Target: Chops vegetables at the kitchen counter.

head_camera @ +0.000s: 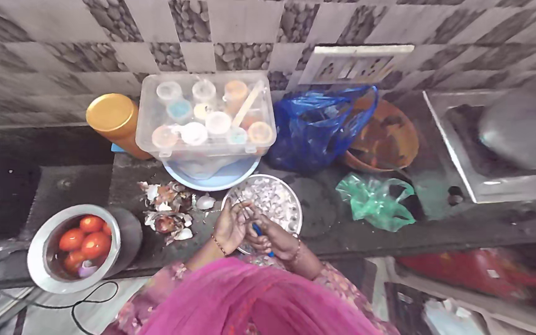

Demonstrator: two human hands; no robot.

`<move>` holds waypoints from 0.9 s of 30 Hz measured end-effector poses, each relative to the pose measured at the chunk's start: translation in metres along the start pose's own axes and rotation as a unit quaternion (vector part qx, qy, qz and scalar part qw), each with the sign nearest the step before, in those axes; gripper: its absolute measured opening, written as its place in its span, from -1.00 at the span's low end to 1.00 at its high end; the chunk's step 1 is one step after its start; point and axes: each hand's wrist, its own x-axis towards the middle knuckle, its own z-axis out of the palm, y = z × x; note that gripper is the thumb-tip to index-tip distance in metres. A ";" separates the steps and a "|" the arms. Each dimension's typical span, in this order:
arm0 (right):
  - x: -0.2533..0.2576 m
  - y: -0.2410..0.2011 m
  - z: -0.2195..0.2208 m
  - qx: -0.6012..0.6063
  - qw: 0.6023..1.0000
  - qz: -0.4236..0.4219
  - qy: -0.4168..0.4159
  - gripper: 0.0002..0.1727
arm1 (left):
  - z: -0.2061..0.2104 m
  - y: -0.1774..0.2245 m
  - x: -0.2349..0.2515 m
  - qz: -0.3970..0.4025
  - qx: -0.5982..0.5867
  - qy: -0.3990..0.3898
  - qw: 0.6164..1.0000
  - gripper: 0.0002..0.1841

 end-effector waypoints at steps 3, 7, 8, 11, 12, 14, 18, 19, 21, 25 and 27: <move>-0.013 -0.013 0.006 -0.123 0.980 -0.110 0.114 -0.80 | -0.001 0.006 -0.006 -0.010 -0.022 0.001 1.000 -0.31; -0.018 -0.018 0.001 -0.541 0.767 -0.227 0.260 -0.67 | -0.002 0.004 -0.012 -0.007 -0.038 -0.002 0.999 -0.49; -0.018 -0.017 0.001 -0.584 0.734 -0.233 0.257 -0.64 | -0.006 0.002 -0.011 -0.009 -0.034 -0.014 0.999 -0.51; -0.016 -0.017 0.006 -0.634 0.703 -0.214 0.241 -0.61 | -0.009 -0.003 -0.012 -0.024 -0.012 -0.049 0.998 -0.51; -0.016 -0.018 0.008 -0.640 0.704 -0.202 0.232 -0.62 | -0.008 -0.004 -0.015 -0.030 -0.003 -0.057 0.998 -0.48; -0.015 -0.017 0.009 -0.649 0.702 -0.192 0.220 -0.65 | -0.007 -0.006 -0.020 -0.038 0.007 -0.066 0.997 -0.40; -0.018 -0.016 0.010 -0.616 0.728 -0.202 0.224 -0.68 | -0.010 -0.004 -0.028 -0.048 0.017 -0.074 0.996 -0.29; -0.019 -0.015 0.009 -0.592 0.742 -0.215 0.231 -0.68 | -0.010 -0.003 -0.031 -0.058 0.014 -0.085 0.995 -0.26; -0.022 -0.012 0.004 -0.536 0.771 -0.236 0.250 -0.69 | -0.012 -0.002 -0.036 -0.081 -0.006 -0.110 0.991 -0.26; -0.032 -0.009 0.005 -0.423 0.838 -0.204 0.276 -0.63 | -0.018 -0.006 -0.041 -0.067 -0.018 -0.140 0.988 -0.47; -0.036 -0.008 0.011 -0.345 0.872 -0.198 0.286 -0.64 | -0.021 -0.008 -0.042 -0.052 -0.025 -0.141 0.988 -0.61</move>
